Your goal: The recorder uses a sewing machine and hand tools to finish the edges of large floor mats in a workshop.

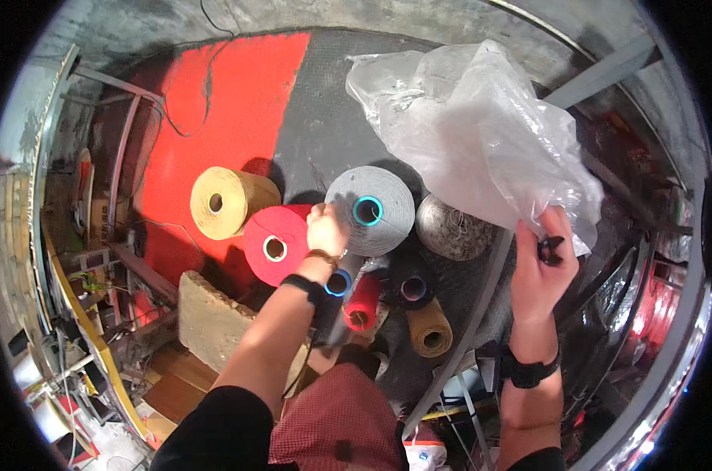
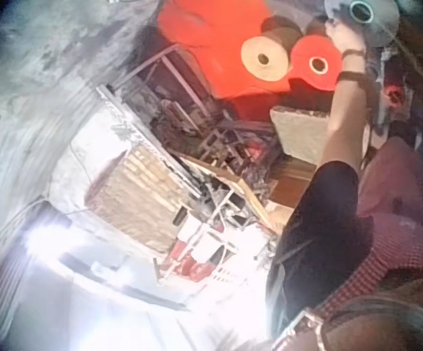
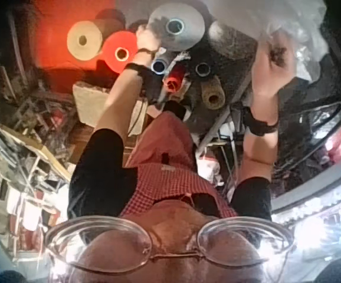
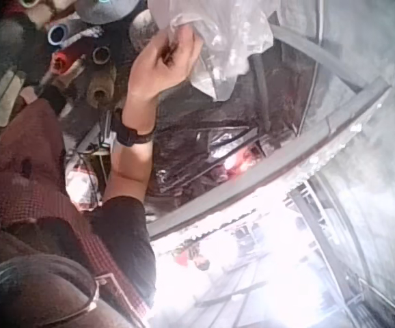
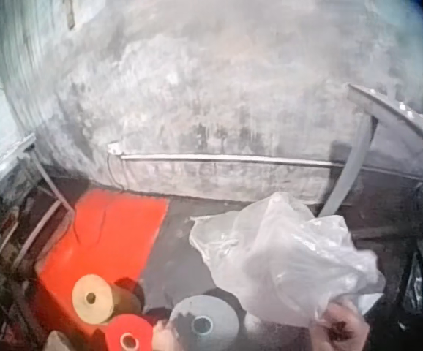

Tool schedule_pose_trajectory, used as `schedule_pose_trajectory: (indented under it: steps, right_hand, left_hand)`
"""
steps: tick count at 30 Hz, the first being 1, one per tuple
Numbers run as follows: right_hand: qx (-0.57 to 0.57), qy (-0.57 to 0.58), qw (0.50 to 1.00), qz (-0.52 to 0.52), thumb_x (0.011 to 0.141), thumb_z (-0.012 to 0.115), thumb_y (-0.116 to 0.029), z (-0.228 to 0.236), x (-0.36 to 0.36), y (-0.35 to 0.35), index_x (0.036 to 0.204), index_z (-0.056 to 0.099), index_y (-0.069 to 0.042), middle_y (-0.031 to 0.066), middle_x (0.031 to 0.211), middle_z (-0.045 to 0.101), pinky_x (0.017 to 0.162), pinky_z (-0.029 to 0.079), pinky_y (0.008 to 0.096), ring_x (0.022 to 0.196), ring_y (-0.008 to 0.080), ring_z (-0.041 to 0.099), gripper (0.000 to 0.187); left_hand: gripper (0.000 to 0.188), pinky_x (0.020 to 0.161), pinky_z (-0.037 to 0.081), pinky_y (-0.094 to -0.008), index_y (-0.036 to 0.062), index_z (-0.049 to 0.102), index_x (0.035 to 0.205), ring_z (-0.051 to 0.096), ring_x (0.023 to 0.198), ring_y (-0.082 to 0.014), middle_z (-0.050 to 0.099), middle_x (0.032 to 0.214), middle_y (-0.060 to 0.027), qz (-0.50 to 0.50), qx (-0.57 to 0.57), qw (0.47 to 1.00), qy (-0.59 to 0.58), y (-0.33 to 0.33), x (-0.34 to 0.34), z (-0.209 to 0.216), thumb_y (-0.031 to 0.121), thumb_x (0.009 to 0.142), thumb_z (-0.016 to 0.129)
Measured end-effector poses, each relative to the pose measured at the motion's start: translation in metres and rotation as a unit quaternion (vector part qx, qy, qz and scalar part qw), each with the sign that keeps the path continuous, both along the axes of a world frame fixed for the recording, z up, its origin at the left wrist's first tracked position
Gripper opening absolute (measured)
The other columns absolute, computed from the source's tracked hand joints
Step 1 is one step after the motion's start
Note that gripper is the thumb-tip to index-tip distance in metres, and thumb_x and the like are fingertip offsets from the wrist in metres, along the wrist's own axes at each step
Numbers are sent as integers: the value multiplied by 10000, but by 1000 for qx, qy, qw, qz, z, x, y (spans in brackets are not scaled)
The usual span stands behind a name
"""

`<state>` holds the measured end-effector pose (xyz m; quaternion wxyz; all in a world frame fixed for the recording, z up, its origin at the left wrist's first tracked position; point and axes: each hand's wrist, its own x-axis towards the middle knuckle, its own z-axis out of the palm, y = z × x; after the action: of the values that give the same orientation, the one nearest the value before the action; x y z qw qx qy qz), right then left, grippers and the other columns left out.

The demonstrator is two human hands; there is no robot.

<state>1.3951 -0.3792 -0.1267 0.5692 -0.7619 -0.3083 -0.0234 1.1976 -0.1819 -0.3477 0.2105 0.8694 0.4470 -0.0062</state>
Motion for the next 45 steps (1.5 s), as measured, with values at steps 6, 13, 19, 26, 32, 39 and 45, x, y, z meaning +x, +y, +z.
schedule_pose_trajectory:
  steps: [6, 13, 19, 26, 32, 39, 45]
  right_hand:
    - [-88, -59, 992, 75, 727, 522, 152, -19, -13, -1, 972, 561, 31, 107, 762, 525, 623, 377, 224, 680, 170, 488, 276]
    - [-59, -80, 993, 67, 728, 528, 134, -43, -32, -7, 1001, 568, 24, 131, 790, 535, 574, 391, 238, 652, 185, 500, 297]
    - [-70, 49, 993, -79, 775, 568, 46, -33, -7, -13, 1075, 534, 71, 125, 1026, 558, 890, 377, 280, 985, 170, 511, 303]
    - [-136, 94, 981, -100, 786, 559, -39, -13, 26, -12, 1164, 499, 59, 147, 1115, 554, 886, 396, 300, 1012, 195, 525, 395]
    - [-238, 90, 965, -70, 795, 550, -69, -22, 7, -13, 1167, 498, 54, 180, 1134, 549, 893, 398, 326, 1044, 255, 535, 396]
    - [-289, -38, 957, 8, 812, 530, -74, -30, -42, -39, 1193, 457, 78, 224, 1162, 532, 897, 401, 336, 1114, 278, 507, 416]
    - [-339, 105, 933, 51, 782, 612, -136, -13, -97, -105, 828, 597, 40, 127, 695, 606, 634, 451, 318, 647, 204, 579, 182]
  left_hand:
    - [1172, 943, 366, -466, 61, -8, 1389, 275, 1258, -377, 187, 1390, -269, 220, -142, 943, 204, 7, 61, -39, 430, 593, 770]
    - [968, 802, 473, -389, 91, 92, 1370, 489, 1013, -362, 405, 1139, -229, 198, -117, 949, 214, 23, 76, -38, 229, 625, 693]
    - [985, 829, 449, -435, 82, 119, 1372, 472, 1015, -412, 407, 1115, -252, 20, -21, 992, 123, 45, 38, 82, 267, 603, 706]
    - [929, 986, 308, -400, 7, 197, 1319, 368, 1172, -346, 394, 1193, -249, 22, -57, 984, -166, 74, -126, 277, 133, 544, 695]
    - [876, 999, 304, -353, -31, 211, 1282, 370, 1192, -253, 383, 1251, -194, 235, -114, 942, -210, 37, -288, 329, -38, 529, 659]
    - [1095, 907, 408, -439, 152, 74, 1377, 466, 1074, -420, 378, 1214, -267, 467, -68, 869, 149, -6, -416, 282, 228, 531, 765]
    - [1116, 894, 423, -444, 215, 39, 1387, 471, 1085, -388, 353, 1242, -229, 556, -88, 802, 199, -42, -455, 235, 241, 547, 773]
